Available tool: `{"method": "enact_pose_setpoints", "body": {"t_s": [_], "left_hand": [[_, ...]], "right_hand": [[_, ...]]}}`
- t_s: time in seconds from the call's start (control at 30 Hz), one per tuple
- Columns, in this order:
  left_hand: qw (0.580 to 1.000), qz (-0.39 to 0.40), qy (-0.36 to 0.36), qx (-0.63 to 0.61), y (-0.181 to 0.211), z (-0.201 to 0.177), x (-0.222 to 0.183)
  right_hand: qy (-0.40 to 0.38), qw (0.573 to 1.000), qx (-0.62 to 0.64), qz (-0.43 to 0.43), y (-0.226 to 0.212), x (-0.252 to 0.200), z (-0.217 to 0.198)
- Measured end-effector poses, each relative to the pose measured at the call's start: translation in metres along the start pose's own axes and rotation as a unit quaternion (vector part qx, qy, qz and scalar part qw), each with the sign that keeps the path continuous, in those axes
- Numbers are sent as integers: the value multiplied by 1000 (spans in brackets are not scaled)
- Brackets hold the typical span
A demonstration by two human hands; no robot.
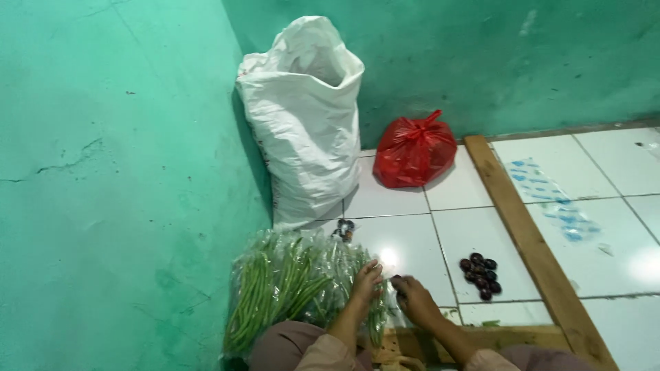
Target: The person picks up small dark produce from the floor and places them into small plastic bags, eventually tying the bags closed.
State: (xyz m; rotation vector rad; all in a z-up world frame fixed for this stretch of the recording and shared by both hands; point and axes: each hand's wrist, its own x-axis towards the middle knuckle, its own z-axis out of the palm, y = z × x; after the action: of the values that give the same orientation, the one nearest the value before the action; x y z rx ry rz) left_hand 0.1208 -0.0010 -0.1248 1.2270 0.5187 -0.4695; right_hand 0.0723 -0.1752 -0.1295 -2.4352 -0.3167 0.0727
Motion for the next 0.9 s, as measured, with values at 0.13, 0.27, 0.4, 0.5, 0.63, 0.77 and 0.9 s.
{"method": "enact_pose_setpoints", "body": {"t_s": [0.13, 0.27, 0.4, 0.5, 0.63, 0.77, 0.9], "left_hand": [[995, -3, -18, 97, 18, 13, -47], [990, 10, -15, 137, 9, 17, -56], [975, 32, -21, 218, -13, 12, -41], [968, 45, -22, 245, -20, 15, -48], [945, 78, -27, 316, -26, 15, -59], [915, 99, -28, 390, -36, 16, -58], [906, 111, -34, 408, -43, 17, -59]], "right_hand": [[-112, 991, -39, 67, -37, -75, -26], [-198, 947, 105, 232, -58, -111, -15], [-379, 909, -127, 117, -46, -122, 22], [-297, 950, -88, 22, -66, -140, 21], [-306, 950, -41, -53, -33, -133, 46], [-328, 942, -40, 50, -44, -129, 27], [-331, 932, -96, 110, -14, -118, 24]]}}
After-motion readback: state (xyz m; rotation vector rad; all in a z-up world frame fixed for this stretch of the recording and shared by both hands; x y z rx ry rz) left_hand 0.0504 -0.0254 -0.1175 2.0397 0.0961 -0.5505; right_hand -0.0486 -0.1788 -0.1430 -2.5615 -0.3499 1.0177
